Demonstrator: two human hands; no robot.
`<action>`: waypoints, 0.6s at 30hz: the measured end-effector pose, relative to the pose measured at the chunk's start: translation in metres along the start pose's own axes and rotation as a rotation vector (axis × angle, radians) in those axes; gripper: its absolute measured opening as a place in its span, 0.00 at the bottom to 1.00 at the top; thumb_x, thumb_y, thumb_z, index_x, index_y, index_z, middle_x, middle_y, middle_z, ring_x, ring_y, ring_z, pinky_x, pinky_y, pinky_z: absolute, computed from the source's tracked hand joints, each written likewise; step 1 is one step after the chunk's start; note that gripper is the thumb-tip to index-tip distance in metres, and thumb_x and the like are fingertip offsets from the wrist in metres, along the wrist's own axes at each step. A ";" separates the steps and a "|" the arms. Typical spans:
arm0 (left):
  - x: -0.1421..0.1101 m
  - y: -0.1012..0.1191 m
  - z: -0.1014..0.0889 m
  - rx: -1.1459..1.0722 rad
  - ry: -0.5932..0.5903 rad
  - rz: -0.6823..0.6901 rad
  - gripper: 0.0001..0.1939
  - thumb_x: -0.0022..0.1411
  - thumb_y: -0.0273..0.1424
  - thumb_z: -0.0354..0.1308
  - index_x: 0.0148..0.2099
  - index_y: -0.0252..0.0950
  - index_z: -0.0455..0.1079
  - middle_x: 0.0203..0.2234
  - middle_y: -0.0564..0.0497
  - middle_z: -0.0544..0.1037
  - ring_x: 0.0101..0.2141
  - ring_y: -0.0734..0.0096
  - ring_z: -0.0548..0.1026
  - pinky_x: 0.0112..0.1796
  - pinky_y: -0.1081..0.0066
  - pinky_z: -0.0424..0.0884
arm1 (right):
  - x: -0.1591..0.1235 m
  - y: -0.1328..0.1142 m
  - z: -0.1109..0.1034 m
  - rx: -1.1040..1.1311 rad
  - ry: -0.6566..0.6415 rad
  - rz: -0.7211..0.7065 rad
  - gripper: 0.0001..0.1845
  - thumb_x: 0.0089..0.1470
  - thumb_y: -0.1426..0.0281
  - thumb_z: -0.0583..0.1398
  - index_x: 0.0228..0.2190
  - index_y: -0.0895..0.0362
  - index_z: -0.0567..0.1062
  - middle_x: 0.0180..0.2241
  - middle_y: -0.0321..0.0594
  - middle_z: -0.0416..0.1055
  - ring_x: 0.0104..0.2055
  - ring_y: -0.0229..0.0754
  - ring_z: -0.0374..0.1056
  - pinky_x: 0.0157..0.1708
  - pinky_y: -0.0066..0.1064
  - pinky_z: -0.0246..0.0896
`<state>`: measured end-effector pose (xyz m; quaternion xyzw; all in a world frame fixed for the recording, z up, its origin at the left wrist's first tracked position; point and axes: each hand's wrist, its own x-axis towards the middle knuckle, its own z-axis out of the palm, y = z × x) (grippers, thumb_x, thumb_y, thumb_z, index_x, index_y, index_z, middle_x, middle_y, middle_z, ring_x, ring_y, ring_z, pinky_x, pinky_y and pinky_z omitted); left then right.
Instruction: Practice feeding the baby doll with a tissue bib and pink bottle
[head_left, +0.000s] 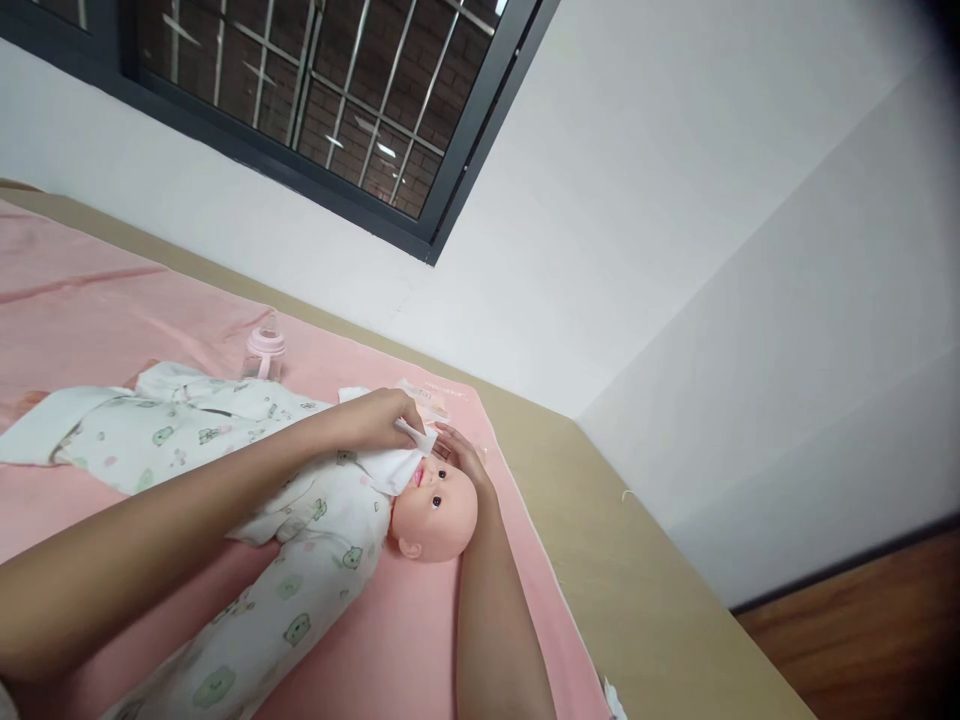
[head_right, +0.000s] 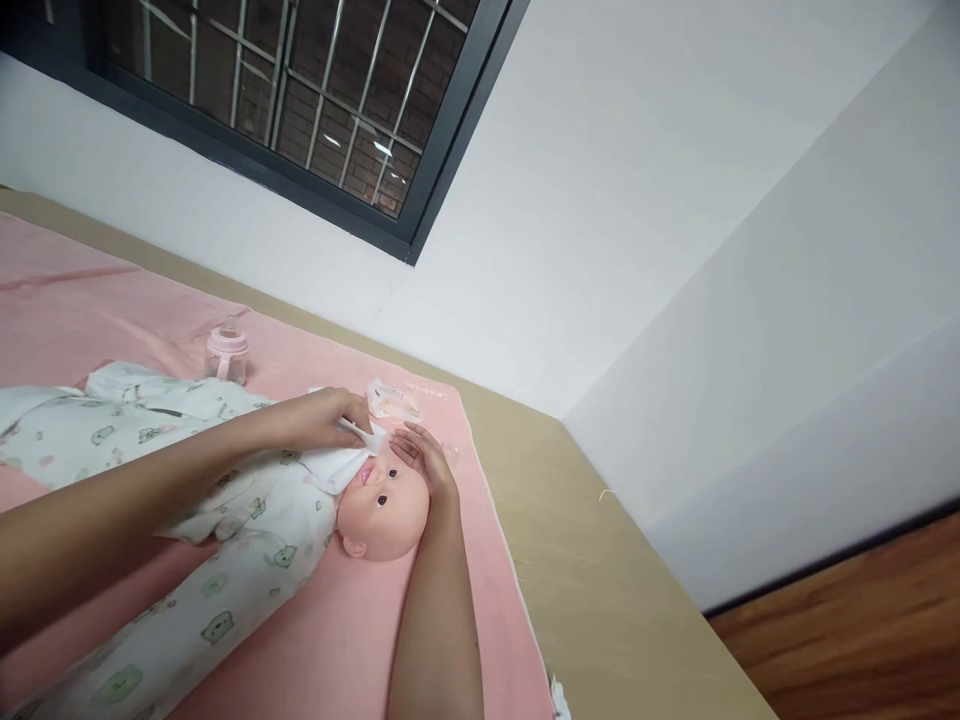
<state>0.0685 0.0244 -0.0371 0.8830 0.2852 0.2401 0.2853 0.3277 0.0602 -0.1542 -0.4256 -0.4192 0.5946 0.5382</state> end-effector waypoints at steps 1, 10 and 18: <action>-0.002 0.001 -0.004 -0.009 -0.011 0.012 0.09 0.54 0.24 0.57 0.36 0.35 0.78 0.38 0.51 0.80 0.40 0.64 0.75 0.40 0.74 0.66 | 0.000 0.000 0.000 -0.002 0.000 -0.001 0.19 0.40 0.67 0.70 0.38 0.54 0.75 0.38 0.39 0.79 0.42 0.43 0.75 0.52 0.36 0.65; -0.017 0.018 -0.005 0.099 -0.232 0.019 0.12 0.55 0.25 0.59 0.43 0.36 0.75 0.40 0.52 0.79 0.40 0.66 0.75 0.36 0.75 0.64 | -0.001 0.000 0.001 -0.007 -0.001 -0.018 0.19 0.42 0.66 0.70 0.38 0.55 0.75 0.39 0.40 0.79 0.43 0.43 0.75 0.54 0.38 0.64; -0.017 0.025 0.004 0.149 -0.175 -0.053 0.04 0.51 0.31 0.61 0.32 0.37 0.74 0.25 0.55 0.76 0.27 0.69 0.72 0.24 0.74 0.57 | -0.001 -0.001 0.002 -0.009 0.005 -0.010 0.20 0.40 0.66 0.70 0.38 0.55 0.76 0.38 0.39 0.79 0.42 0.43 0.75 0.54 0.38 0.65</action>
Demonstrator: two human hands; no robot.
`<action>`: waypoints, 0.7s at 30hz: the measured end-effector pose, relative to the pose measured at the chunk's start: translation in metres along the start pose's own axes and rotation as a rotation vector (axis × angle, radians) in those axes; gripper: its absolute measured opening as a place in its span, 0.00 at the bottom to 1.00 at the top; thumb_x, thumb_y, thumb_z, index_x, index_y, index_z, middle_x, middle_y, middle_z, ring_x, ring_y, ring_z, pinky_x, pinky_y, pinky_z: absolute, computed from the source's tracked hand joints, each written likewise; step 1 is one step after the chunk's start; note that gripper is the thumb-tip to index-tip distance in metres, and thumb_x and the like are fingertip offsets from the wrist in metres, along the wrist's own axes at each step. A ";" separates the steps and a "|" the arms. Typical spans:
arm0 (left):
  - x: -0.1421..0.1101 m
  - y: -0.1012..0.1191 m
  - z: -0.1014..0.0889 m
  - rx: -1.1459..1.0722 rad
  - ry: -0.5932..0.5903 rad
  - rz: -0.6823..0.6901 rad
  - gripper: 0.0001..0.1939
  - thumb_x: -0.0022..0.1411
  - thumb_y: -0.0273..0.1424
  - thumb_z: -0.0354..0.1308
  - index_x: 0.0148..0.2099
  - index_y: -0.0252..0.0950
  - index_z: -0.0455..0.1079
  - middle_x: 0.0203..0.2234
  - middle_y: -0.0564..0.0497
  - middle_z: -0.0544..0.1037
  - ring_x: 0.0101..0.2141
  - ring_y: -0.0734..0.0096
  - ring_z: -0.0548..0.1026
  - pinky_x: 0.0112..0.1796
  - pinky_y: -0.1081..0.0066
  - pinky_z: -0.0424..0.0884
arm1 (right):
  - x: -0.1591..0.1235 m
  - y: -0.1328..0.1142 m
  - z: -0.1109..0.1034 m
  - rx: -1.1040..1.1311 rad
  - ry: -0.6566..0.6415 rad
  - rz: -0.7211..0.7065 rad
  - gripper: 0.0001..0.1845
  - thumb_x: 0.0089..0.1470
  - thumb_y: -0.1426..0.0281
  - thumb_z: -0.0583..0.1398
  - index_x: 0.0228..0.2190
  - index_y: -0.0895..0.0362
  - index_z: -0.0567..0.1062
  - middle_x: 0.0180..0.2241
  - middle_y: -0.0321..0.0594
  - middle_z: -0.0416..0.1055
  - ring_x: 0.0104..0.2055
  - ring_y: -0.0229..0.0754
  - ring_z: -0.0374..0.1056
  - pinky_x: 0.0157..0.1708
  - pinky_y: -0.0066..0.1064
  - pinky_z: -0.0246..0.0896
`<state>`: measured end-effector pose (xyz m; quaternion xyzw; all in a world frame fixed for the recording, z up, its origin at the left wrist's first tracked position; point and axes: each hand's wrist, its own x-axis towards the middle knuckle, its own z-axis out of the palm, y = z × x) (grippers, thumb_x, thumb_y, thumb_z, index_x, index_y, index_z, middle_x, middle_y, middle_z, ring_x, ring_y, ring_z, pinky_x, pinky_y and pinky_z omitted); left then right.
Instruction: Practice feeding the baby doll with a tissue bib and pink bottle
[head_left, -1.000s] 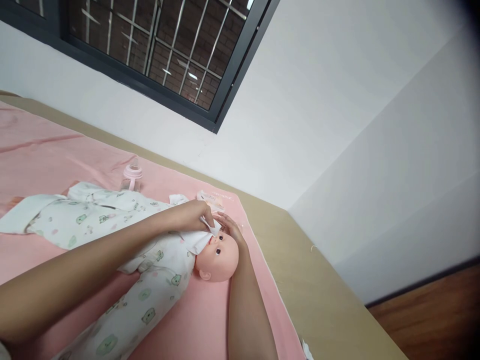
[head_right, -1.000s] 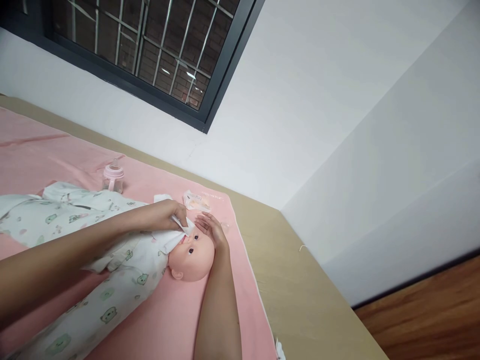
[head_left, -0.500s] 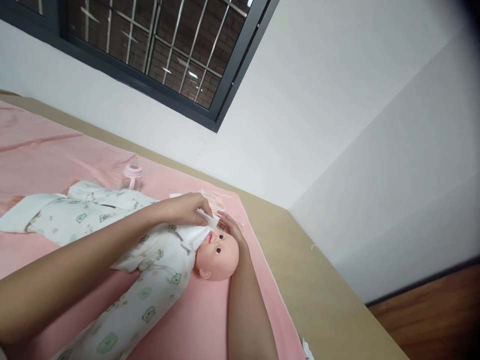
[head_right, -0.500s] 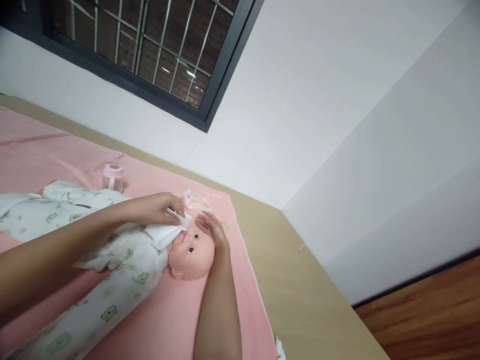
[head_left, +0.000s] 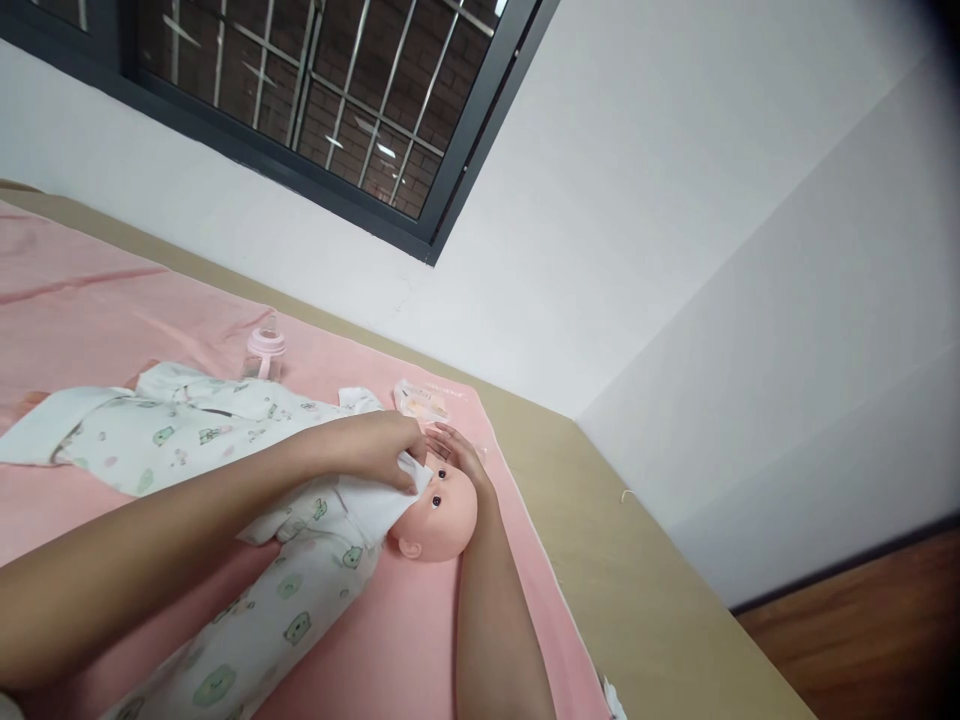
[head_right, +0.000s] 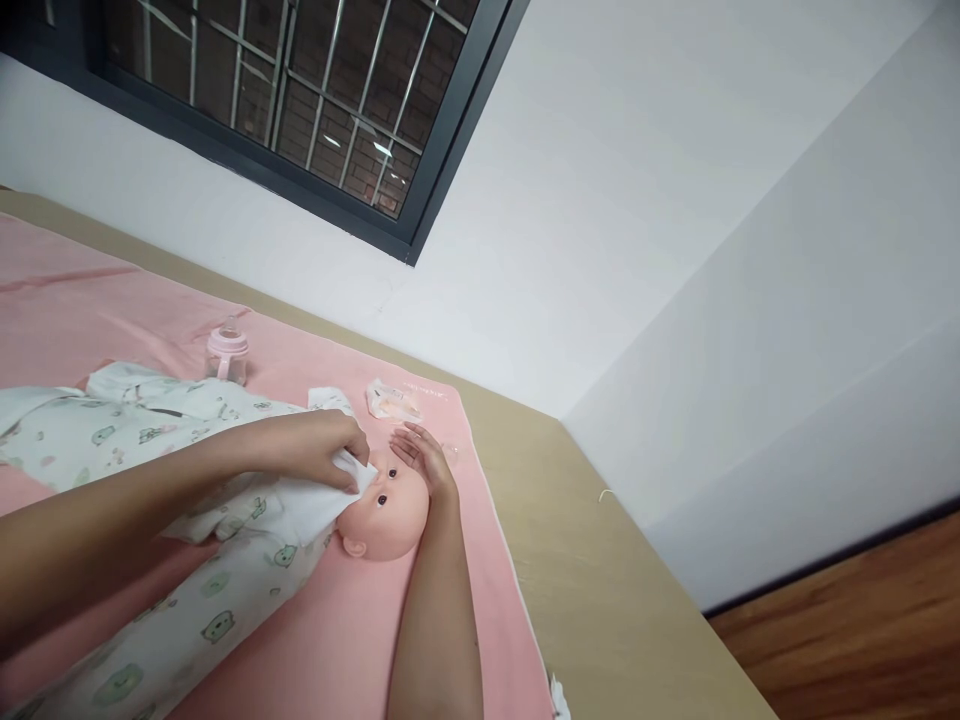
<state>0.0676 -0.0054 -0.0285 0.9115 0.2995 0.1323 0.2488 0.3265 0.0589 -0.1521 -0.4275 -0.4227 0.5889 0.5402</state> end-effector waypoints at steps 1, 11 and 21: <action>-0.001 0.002 0.000 0.003 0.007 -0.010 0.03 0.51 0.30 0.61 0.30 0.37 0.74 0.24 0.55 0.75 0.27 0.69 0.71 0.23 0.73 0.56 | 0.000 0.000 0.000 -0.001 0.003 0.000 0.20 0.40 0.66 0.70 0.37 0.55 0.76 0.37 0.39 0.79 0.41 0.43 0.75 0.53 0.38 0.65; 0.002 -0.004 -0.001 0.067 0.032 0.002 0.02 0.51 0.27 0.59 0.28 0.37 0.72 0.23 0.55 0.75 0.26 0.69 0.72 0.24 0.73 0.56 | 0.001 0.003 -0.002 0.002 -0.012 -0.009 0.20 0.41 0.66 0.70 0.39 0.55 0.75 0.39 0.40 0.78 0.43 0.43 0.75 0.54 0.38 0.64; 0.005 -0.010 -0.004 0.092 0.074 -0.036 0.11 0.53 0.25 0.59 0.40 0.38 0.76 0.38 0.52 0.80 0.40 0.63 0.76 0.34 0.73 0.63 | 0.004 0.004 -0.004 -0.022 0.000 0.007 0.17 0.43 0.67 0.68 0.38 0.53 0.75 0.39 0.40 0.78 0.43 0.44 0.75 0.54 0.39 0.64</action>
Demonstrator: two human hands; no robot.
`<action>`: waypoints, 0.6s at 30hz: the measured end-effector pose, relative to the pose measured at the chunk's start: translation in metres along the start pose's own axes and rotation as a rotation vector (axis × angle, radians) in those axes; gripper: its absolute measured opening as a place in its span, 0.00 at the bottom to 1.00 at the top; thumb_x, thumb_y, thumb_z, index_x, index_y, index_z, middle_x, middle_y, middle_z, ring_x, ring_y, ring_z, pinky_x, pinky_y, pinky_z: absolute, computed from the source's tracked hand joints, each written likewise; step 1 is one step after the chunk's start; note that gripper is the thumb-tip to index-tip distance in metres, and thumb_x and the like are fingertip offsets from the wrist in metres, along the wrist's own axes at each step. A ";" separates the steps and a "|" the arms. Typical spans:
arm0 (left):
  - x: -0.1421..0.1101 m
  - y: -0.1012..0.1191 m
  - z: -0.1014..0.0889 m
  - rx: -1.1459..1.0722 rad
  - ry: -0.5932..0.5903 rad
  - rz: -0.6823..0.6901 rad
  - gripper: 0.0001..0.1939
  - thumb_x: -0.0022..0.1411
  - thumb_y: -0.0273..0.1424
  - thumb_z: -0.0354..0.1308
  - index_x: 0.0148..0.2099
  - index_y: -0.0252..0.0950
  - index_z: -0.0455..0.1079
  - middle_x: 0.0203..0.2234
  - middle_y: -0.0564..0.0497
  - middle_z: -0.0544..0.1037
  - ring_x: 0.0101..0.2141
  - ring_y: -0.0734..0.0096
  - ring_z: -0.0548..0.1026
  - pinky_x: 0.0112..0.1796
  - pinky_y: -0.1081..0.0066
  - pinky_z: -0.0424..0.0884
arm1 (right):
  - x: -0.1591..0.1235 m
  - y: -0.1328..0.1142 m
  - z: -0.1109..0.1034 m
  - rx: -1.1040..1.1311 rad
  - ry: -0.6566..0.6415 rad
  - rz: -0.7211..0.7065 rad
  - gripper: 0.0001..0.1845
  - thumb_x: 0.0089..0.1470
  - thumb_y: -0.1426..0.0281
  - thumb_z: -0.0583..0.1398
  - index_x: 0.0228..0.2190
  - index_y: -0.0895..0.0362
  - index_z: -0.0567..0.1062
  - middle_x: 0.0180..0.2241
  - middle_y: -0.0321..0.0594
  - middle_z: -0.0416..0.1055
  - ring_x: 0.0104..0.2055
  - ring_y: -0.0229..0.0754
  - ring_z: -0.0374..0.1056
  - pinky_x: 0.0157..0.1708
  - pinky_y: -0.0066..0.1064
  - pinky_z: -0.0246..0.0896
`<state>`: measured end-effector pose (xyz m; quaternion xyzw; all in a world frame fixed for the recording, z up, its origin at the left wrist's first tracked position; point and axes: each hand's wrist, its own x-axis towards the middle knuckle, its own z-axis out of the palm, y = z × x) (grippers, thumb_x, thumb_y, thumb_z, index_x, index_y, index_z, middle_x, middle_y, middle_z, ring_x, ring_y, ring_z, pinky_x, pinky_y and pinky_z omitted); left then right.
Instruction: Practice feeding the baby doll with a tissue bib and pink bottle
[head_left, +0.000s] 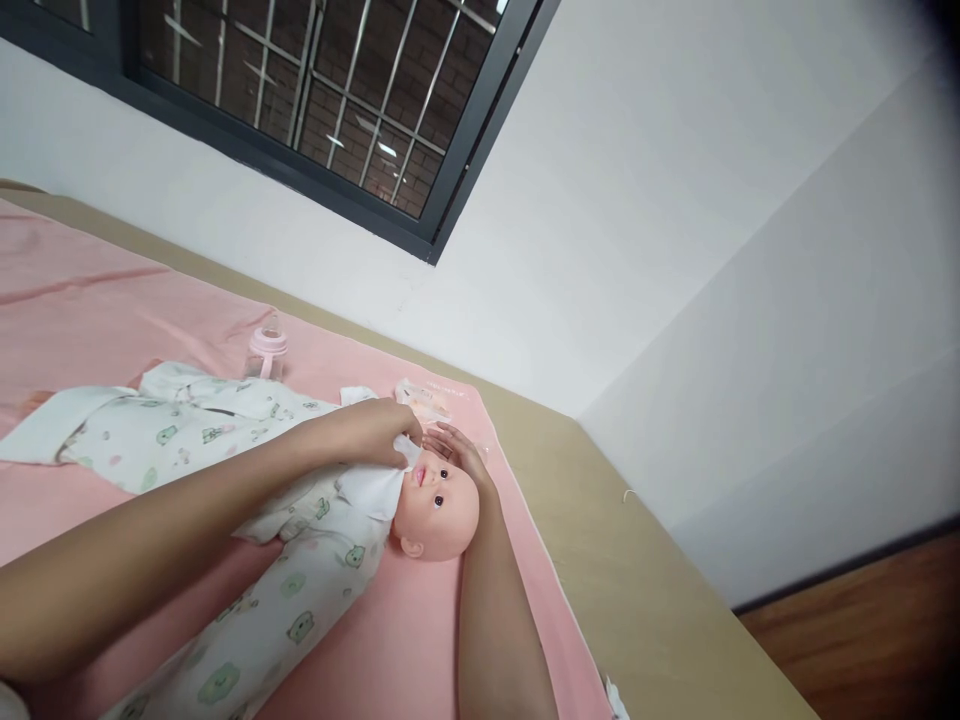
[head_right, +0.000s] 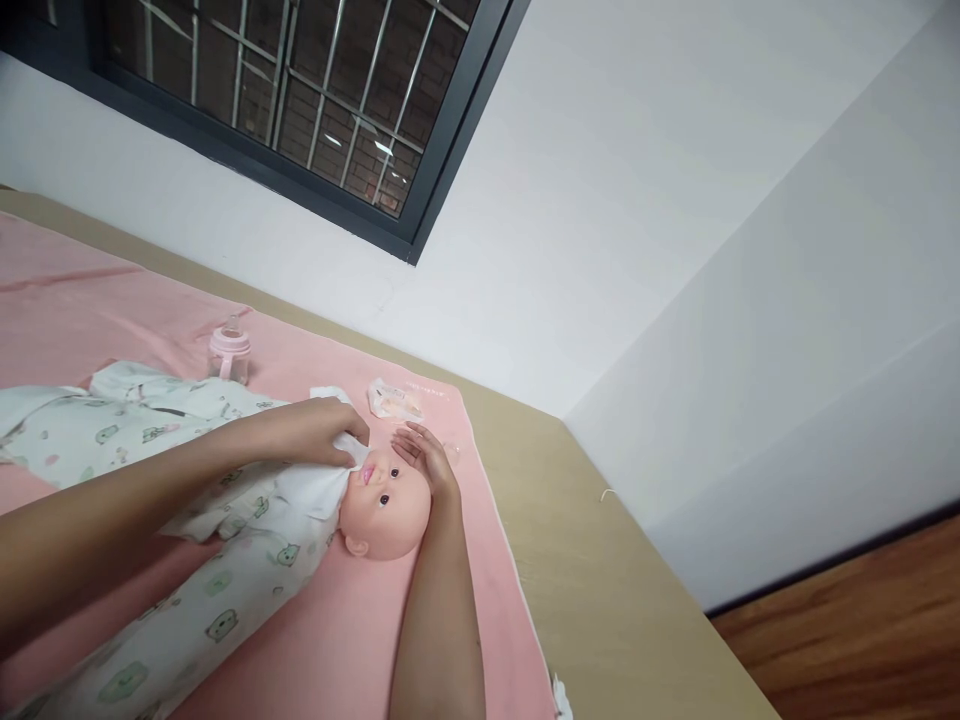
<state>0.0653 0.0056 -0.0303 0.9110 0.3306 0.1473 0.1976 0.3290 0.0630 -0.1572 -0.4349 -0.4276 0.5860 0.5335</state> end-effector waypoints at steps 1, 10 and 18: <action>0.001 -0.002 0.001 -0.003 0.007 0.006 0.11 0.53 0.24 0.59 0.40 0.38 0.76 0.39 0.52 0.80 0.40 0.63 0.76 0.35 0.73 0.64 | 0.000 0.000 0.000 -0.004 0.002 0.001 0.17 0.43 0.67 0.68 0.38 0.53 0.75 0.39 0.40 0.78 0.43 0.44 0.75 0.55 0.39 0.64; 0.006 -0.001 0.005 -0.074 0.054 0.064 0.10 0.54 0.24 0.56 0.38 0.37 0.77 0.35 0.52 0.81 0.37 0.65 0.76 0.35 0.74 0.65 | -0.002 -0.002 0.004 -0.004 0.034 0.011 0.18 0.41 0.68 0.69 0.37 0.54 0.75 0.39 0.40 0.78 0.43 0.43 0.74 0.53 0.36 0.64; 0.018 -0.014 0.018 -0.098 0.154 0.052 0.11 0.53 0.28 0.59 0.40 0.37 0.79 0.38 0.50 0.81 0.40 0.62 0.76 0.39 0.73 0.67 | -0.004 -0.003 0.005 0.004 0.012 0.011 0.19 0.42 0.67 0.69 0.38 0.54 0.75 0.38 0.39 0.78 0.43 0.43 0.74 0.51 0.35 0.66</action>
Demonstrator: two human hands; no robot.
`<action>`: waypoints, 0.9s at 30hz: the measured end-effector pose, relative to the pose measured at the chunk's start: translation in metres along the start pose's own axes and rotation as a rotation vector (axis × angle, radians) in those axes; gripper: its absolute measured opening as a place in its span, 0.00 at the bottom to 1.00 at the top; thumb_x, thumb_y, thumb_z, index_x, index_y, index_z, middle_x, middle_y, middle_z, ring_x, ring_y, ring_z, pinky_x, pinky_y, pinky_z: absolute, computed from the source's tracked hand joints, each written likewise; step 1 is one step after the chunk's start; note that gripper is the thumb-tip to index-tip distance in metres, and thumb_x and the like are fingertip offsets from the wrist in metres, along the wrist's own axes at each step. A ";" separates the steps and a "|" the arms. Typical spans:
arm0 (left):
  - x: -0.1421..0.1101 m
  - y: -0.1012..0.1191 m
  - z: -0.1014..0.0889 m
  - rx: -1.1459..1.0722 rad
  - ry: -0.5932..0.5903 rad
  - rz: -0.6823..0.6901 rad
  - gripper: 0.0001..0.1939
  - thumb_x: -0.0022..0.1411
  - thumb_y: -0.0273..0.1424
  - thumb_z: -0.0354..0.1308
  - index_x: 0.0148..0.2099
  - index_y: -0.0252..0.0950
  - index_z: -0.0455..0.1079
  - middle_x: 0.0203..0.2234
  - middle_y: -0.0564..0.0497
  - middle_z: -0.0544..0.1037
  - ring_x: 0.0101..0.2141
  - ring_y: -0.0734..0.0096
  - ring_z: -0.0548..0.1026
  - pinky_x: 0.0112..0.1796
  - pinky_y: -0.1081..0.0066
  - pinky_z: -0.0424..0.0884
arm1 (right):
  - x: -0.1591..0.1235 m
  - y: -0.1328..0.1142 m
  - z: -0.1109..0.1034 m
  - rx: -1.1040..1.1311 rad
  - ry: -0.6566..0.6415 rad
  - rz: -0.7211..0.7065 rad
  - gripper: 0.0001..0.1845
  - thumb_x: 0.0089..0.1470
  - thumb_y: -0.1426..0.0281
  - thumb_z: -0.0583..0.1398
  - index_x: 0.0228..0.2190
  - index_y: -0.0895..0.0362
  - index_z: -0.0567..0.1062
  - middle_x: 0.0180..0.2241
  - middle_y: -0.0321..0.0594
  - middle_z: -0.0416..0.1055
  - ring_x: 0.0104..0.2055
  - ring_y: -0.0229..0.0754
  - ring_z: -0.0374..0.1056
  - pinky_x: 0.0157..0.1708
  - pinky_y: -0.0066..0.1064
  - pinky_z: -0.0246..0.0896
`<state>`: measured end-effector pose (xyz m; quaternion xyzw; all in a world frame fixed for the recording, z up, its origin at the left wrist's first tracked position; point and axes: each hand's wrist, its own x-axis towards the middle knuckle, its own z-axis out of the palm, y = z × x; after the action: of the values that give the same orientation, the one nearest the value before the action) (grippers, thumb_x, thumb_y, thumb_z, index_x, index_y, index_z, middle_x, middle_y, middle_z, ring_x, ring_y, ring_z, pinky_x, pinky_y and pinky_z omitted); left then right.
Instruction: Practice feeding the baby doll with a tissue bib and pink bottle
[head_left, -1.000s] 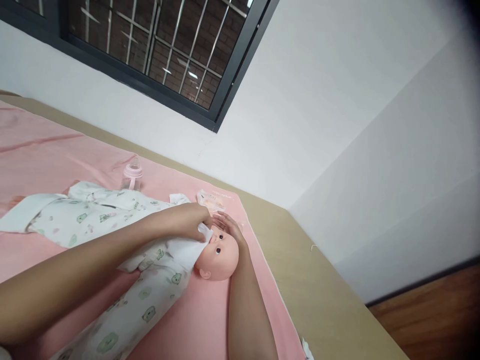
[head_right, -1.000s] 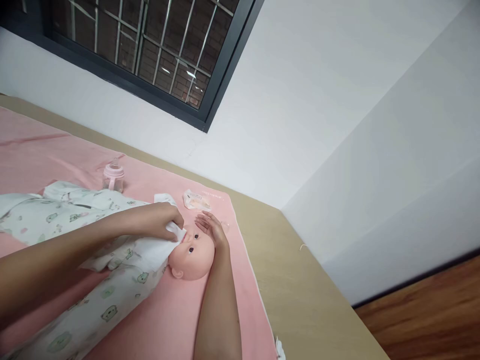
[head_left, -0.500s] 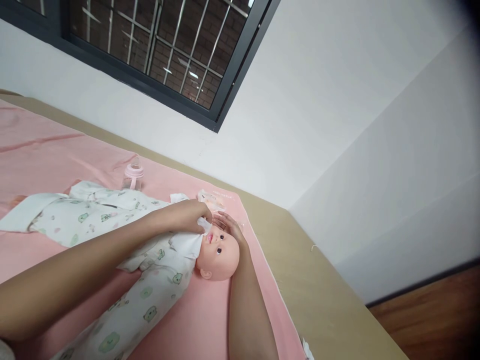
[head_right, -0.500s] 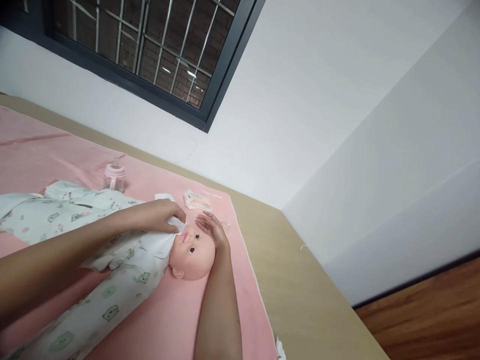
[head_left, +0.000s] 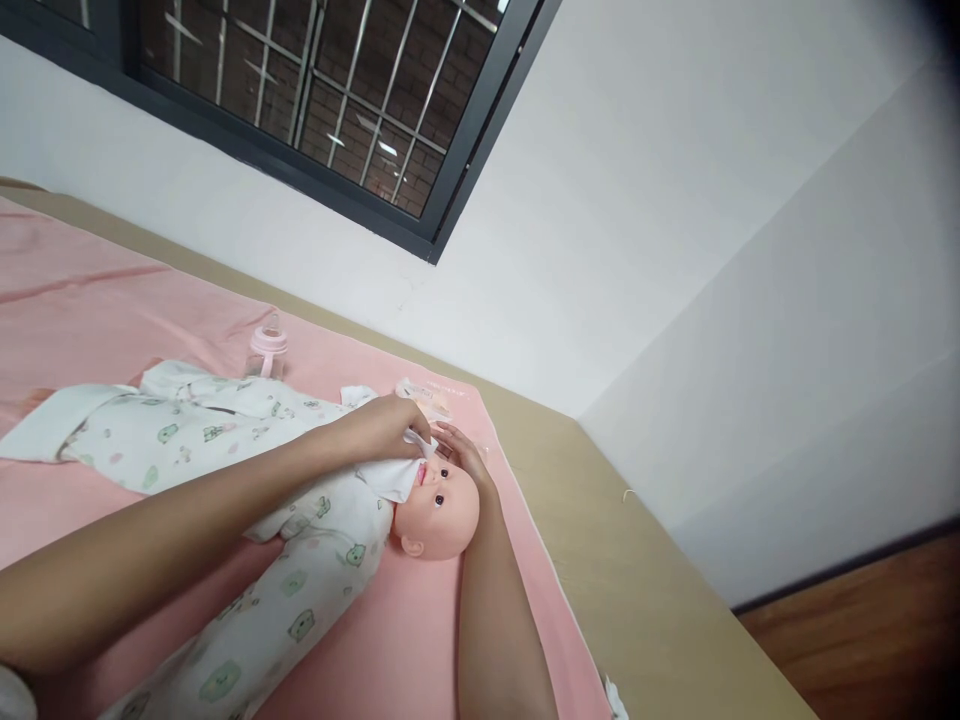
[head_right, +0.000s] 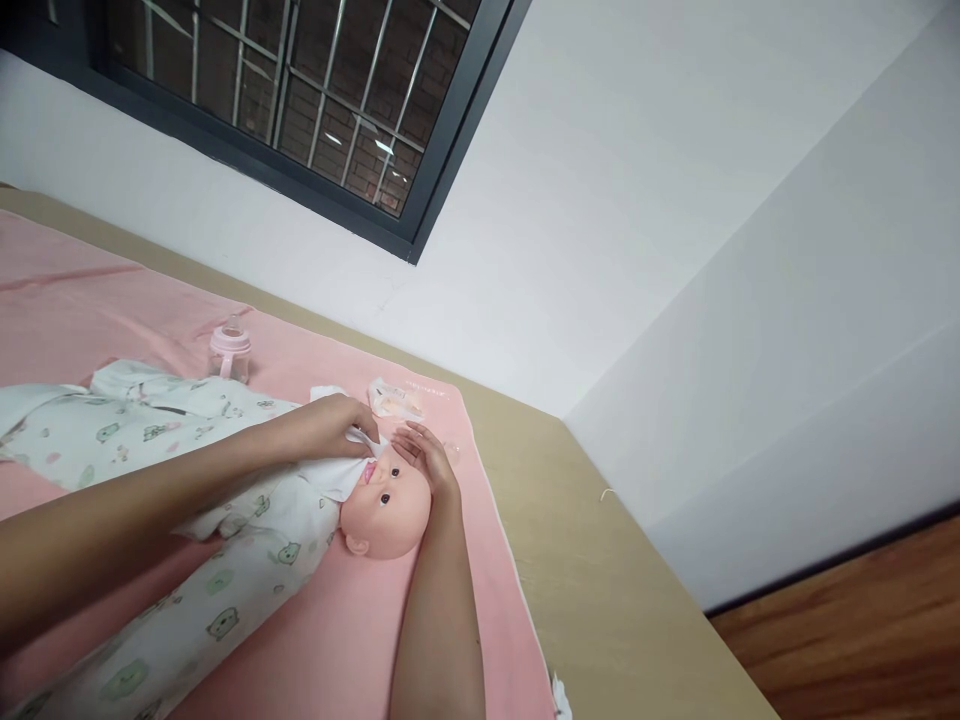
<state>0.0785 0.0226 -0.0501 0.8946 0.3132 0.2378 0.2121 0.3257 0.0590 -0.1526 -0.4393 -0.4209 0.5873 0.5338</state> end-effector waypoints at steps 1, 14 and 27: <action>0.001 -0.001 0.001 -0.006 0.013 0.007 0.11 0.54 0.29 0.59 0.40 0.37 0.79 0.38 0.50 0.81 0.41 0.62 0.76 0.40 0.73 0.67 | 0.000 0.000 0.000 0.000 0.000 0.002 0.19 0.42 0.67 0.69 0.39 0.54 0.75 0.39 0.39 0.78 0.43 0.42 0.74 0.51 0.35 0.66; -0.007 0.007 -0.009 -0.112 -0.052 0.090 0.11 0.56 0.28 0.60 0.42 0.36 0.77 0.40 0.50 0.80 0.42 0.64 0.76 0.41 0.74 0.66 | 0.001 0.001 -0.002 -0.011 -0.017 -0.006 0.18 0.43 0.67 0.68 0.39 0.54 0.75 0.39 0.39 0.78 0.42 0.43 0.75 0.52 0.36 0.65; -0.009 0.015 -0.005 -0.070 -0.093 0.048 0.11 0.56 0.25 0.61 0.43 0.36 0.77 0.40 0.50 0.80 0.42 0.64 0.76 0.41 0.73 0.66 | -0.003 -0.002 0.001 -0.014 -0.004 -0.007 0.20 0.42 0.67 0.69 0.39 0.55 0.74 0.38 0.40 0.78 0.43 0.43 0.75 0.51 0.37 0.65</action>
<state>0.0766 0.0075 -0.0407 0.9039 0.2730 0.2118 0.2520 0.3252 0.0566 -0.1501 -0.4405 -0.4277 0.5834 0.5317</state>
